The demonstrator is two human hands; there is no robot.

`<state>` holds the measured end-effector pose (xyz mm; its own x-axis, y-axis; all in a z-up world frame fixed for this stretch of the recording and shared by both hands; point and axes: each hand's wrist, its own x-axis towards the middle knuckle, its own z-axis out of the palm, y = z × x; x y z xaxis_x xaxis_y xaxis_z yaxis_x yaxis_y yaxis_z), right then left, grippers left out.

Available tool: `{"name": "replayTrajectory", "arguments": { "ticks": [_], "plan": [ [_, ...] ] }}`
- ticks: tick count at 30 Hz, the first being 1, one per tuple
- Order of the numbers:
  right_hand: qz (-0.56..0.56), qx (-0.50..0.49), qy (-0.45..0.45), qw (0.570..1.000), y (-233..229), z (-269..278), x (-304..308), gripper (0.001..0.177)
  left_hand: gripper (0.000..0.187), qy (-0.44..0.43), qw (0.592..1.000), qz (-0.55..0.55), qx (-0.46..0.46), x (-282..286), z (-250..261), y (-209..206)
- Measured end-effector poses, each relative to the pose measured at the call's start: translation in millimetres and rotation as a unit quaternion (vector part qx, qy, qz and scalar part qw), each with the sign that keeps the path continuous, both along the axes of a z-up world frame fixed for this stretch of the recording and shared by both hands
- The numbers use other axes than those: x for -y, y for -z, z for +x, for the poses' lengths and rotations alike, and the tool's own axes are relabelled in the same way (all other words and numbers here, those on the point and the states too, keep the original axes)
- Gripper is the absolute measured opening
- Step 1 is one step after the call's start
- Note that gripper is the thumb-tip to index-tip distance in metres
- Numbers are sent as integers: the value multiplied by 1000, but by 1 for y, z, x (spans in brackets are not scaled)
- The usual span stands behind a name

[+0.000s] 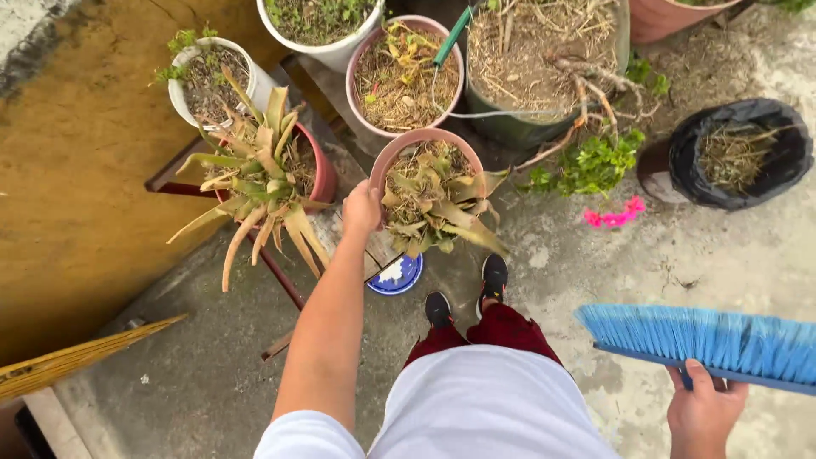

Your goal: The person holds a trash bin and a blue brush while walking on a balcony, uses the brush to sweep a wooden table and clean the leaves of a plant, and moves several potted plants between the floor and the table.

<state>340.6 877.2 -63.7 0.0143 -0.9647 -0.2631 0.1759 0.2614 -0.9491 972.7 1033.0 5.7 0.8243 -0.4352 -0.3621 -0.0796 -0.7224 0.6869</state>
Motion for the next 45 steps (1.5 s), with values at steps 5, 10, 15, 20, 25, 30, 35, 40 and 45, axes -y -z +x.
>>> {"name": "replayTrajectory", "arguments": {
  "ticks": [5, 10, 15, 20, 25, 30, 35, 40, 45],
  "plan": [
    [5, 29, 21, 999, -11, 26, -32, 52, 21, 72, 971, -6, 227, -17, 14, 78],
    [14, 23, 34, 999, -9, 37, -53, 49, 37, -47, 994, -19, -93, -18, -25, 21],
    [24, 19, 39, 999, -20, 48, -75, 50, 46, -129, 940, -211, -235, -32, -64, 39],
    [35, 16, 25, 999, -24, 48, -90, 51, 43, -63, 966, -178, -179, -30, -56, 24],
    [33, 10, 32, 999, -26, 41, -94, 51, 38, 58, 996, -7, -73, -30, 9, 70],
    [30, 5, 54, 998, -23, 21, -105, 50, 37, 139, 990, 32, 2, -20, 25, 18],
    [42, 11, 65, 997, -23, 12, -118, 51, 29, 147, 987, 26, 55, -21, 37, 44],
    [53, 11, 64, 996, -7, 6, -118, 50, 31, 141, 989, -45, 23, -37, 41, 63],
    [41, -19, 37, 998, -25, 28, -107, 52, 35, 169, 985, 40, 21, -12, 49, 19]
  ]
}}
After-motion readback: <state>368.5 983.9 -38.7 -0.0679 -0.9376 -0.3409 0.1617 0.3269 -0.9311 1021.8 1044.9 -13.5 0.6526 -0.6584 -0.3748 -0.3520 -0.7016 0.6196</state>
